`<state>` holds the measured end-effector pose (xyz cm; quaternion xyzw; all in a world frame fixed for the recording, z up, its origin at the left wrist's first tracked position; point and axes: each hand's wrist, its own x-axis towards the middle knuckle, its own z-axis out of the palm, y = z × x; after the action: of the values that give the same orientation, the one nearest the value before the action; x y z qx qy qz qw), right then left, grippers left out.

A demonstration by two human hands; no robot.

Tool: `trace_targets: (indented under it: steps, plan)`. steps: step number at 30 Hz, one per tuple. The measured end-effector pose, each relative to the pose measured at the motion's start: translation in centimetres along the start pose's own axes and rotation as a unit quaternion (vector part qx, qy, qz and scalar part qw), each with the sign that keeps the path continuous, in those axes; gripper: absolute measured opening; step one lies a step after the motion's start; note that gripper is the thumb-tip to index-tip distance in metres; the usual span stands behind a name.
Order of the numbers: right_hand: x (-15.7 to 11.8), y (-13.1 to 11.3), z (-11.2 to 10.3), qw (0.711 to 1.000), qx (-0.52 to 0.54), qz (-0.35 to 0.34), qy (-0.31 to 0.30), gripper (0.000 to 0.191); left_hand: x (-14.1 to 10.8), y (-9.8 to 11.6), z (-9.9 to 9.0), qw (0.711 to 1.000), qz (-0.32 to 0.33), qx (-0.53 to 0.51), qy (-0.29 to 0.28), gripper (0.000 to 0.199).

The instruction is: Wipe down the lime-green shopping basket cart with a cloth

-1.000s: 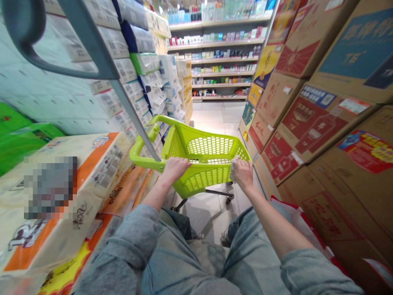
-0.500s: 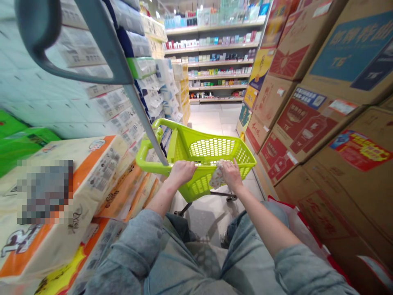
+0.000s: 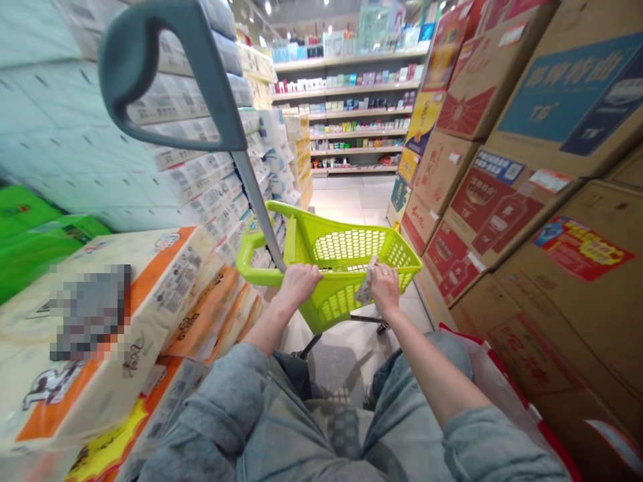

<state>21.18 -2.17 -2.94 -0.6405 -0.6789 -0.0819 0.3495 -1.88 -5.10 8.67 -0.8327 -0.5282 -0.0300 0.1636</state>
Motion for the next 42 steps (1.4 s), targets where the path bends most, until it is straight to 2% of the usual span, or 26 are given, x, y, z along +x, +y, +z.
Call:
trace_targets:
  steps: [5,8,12,15,27,32,34,37,40,42]
  plan:
    - [-0.6,-5.7,0.6,0.997,0.059,-0.04,0.002,0.035,0.5,1.2,0.3,1.0,0.009,-0.014,0.016,0.03]
    - [-0.4,-7.2,-0.1,0.996,0.063,-0.055,-0.009,0.032,0.5,1.8,0.1,1.0,0.013,-0.014,0.017,0.03]
    - [0.2,-6.3,-1.5,0.993,0.05,-0.101,-0.046,0.026,0.5,2.0,-0.1,1.0,0.019,-0.011,0.013,0.031]
    - [0.5,-5.5,-2.0,0.991,0.045,-0.11,-0.062,0.026,0.6,2.2,-0.1,1.0,0.018,-0.004,0.013,0.032]
    - [0.3,-4.3,-1.4,0.99,0.057,-0.115,-0.051,0.027,0.7,3.4,-0.8,1.0,0.006,-0.01,0.02,0.035]
    - [-0.3,-1.4,-0.6,0.989,0.029,-0.145,-0.027,0.04,0.8,3.6,-0.8,1.0,0.005,-0.012,0.025,0.035]
    - [-0.1,0.5,-0.5,0.993,0.01,-0.115,-0.019,0.041,0.8,3.5,-0.8,1.0,0.006,-0.013,0.026,0.034]
    - [0.2,3.2,-0.8,1.0,-0.001,-0.03,0.004,0.037,0.8,3.3,-0.6,0.999,0.006,-0.018,0.026,0.033]
    - [-0.3,5.6,-0.7,0.992,0.017,0.101,0.072,0.034,0.9,3.1,-0.4,0.999,0.011,-0.021,0.027,0.031]
    - [-1.1,7.0,-0.1,0.971,0.042,0.199,0.126,0.035,0.9,3.0,-0.3,0.999,0.012,-0.023,0.026,0.03]
